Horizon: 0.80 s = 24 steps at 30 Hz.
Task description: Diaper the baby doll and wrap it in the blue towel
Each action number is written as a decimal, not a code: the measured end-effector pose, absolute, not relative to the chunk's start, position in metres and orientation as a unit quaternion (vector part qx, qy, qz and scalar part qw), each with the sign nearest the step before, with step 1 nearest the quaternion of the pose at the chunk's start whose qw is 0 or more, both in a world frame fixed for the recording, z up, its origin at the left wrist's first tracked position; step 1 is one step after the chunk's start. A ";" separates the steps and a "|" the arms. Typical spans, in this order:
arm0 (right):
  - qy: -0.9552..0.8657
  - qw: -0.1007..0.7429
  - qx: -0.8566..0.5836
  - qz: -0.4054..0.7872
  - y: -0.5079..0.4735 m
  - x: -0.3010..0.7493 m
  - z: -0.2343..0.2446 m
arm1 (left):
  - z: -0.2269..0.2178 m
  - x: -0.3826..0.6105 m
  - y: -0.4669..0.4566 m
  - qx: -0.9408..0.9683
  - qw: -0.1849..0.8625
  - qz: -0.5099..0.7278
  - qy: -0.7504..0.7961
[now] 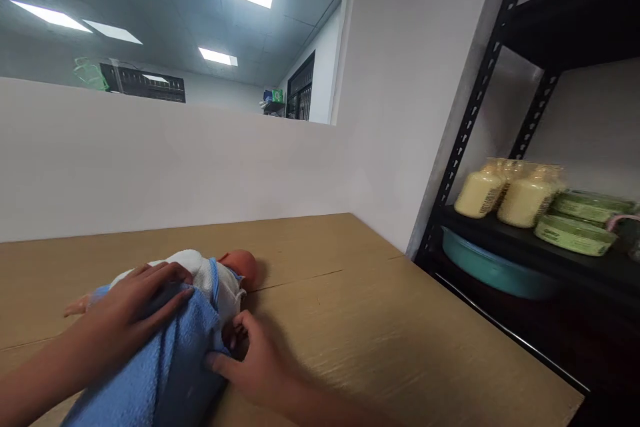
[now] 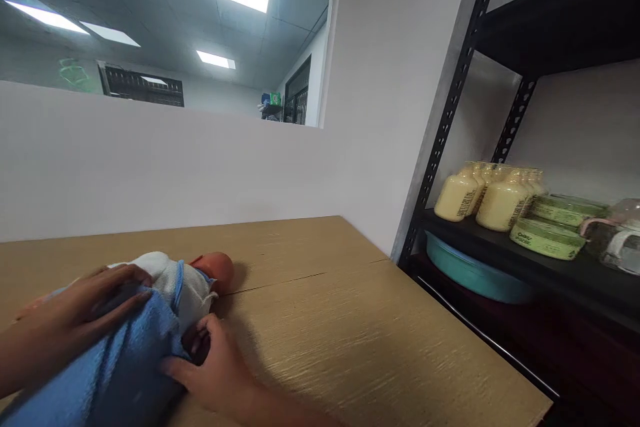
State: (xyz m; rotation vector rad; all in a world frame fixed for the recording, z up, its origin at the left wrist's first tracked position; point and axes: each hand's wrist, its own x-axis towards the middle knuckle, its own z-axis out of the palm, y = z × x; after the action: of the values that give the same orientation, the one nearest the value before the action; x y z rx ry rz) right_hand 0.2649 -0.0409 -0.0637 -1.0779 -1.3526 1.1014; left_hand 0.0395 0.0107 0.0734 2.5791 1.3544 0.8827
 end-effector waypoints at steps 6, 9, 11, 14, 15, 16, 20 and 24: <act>-0.616 0.476 -0.537 0.326 -0.042 0.284 -0.057 | 0.072 0.028 0.020 0.840 0.023 0.302 0.450; -0.719 0.425 -0.478 0.272 -0.042 0.294 -0.055 | 0.068 0.023 0.024 0.840 0.069 0.283 0.457; -0.756 0.395 -0.452 0.260 -0.038 0.299 -0.060 | 0.065 0.022 0.026 0.837 0.085 0.272 0.468; -0.788 0.360 -0.437 0.239 -0.032 0.301 -0.072 | 0.065 0.025 0.026 0.838 0.085 0.273 0.465; -0.798 0.349 -0.435 0.227 -0.031 0.301 -0.076 | 0.065 0.026 0.025 0.838 0.084 0.277 0.461; -0.807 0.340 -0.433 0.215 -0.030 0.300 -0.078 | 0.066 0.028 0.024 0.840 0.087 0.278 0.458; -0.807 0.347 -0.425 0.218 -0.031 0.296 -0.078 | 0.070 0.036 0.015 0.834 0.103 0.277 0.466; -0.740 0.433 -0.436 0.272 -0.029 0.292 -0.071 | 0.070 0.036 0.011 0.840 0.095 0.268 0.462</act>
State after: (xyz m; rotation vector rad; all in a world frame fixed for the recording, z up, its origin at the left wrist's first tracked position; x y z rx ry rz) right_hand 0.2924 -0.0288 -0.0711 -1.0865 -1.8445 0.6778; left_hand 0.0363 0.0114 0.0705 2.4906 1.3696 0.7960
